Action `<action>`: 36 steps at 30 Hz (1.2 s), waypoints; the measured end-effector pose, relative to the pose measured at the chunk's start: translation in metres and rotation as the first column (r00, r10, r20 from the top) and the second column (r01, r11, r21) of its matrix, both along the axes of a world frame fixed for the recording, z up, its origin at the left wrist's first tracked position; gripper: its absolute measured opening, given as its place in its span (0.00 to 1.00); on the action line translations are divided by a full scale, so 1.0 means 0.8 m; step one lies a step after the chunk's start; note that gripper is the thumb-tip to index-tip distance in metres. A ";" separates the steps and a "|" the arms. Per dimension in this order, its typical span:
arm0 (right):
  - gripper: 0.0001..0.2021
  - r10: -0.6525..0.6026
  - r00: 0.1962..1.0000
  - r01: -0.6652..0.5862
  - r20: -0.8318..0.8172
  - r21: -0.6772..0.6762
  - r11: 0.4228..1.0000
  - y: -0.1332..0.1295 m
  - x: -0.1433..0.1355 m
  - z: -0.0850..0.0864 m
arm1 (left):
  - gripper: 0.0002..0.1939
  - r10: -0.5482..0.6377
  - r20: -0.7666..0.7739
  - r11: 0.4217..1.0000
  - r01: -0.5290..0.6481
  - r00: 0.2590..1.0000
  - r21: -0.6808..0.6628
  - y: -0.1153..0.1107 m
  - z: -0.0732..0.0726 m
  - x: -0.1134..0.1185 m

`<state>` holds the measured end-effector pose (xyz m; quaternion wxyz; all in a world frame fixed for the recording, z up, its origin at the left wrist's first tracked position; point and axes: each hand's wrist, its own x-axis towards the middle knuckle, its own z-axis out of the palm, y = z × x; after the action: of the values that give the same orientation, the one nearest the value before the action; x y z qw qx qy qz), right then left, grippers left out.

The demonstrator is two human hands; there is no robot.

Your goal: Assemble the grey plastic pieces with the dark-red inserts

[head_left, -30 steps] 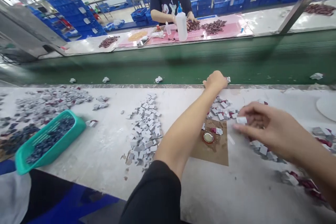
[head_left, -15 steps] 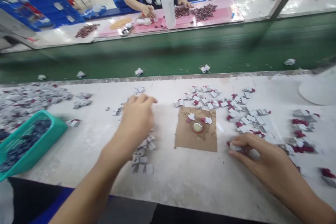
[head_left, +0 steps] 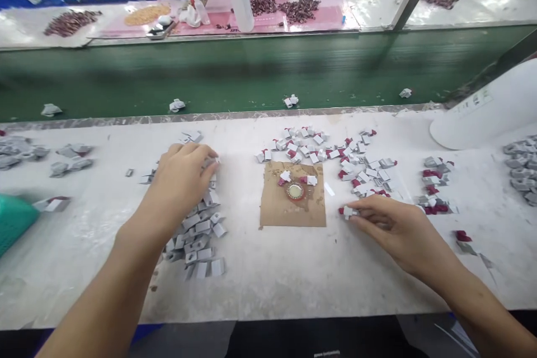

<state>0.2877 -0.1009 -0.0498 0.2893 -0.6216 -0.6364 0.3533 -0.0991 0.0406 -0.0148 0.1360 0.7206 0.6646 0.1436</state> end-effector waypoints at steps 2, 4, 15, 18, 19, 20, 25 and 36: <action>0.11 0.003 0.998 -0.005 0.057 0.035 0.999 0.002 -0.001 0.008 | 0.14 0.013 0.097 0.998 -0.006 0.995 -0.069 -0.018 0.008 0.015; 0.11 0.031 0.995 -0.037 0.095 0.059 0.998 0.005 -0.004 0.016 | 0.17 0.027 0.264 0.985 0.020 0.964 -0.172 -0.041 0.009 0.032; 0.14 -0.092 0.880 0.044 -0.467 -0.112 0.993 0.055 -0.063 0.018 | 0.12 0.218 0.836 0.945 0.104 0.503 -0.309 -0.113 -0.030 0.103; 0.10 -0.071 0.860 0.064 -0.505 -0.031 0.997 0.065 -0.074 0.009 | 0.11 0.231 0.864 0.949 0.094 0.446 -0.302 -0.118 -0.033 0.110; 0.09 -0.060 0.860 0.062 -0.508 -0.014 0.998 0.065 -0.075 0.005 | 0.11 0.234 0.864 0.949 0.090 0.445 -0.303 -0.119 -0.033 0.111; 0.09 -0.054 0.860 0.058 -0.507 -0.007 0.998 0.065 -0.077 0.002 | 0.11 0.235 0.862 0.950 0.084 0.448 -0.302 -0.119 -0.034 0.111; 0.10 -0.056 0.879 0.054 -0.473 -0.019 0.998 0.057 -0.082 -0.009 | 0.10 0.230 0.854 0.954 0.066 0.468 -0.293 -0.119 -0.034 0.109; 0.13 -0.145 0.806 0.098 -0.574 -0.112 0.989 0.060 -0.081 0.001 | 0.12 0.215 0.865 0.960 0.064 0.454 -0.272 -0.112 -0.026 0.116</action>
<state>0.2226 -0.0526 -0.0488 0.4675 -0.5342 -0.4628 0.5309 -0.0062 -0.0489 -0.0357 0.5503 0.4842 0.5404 0.4132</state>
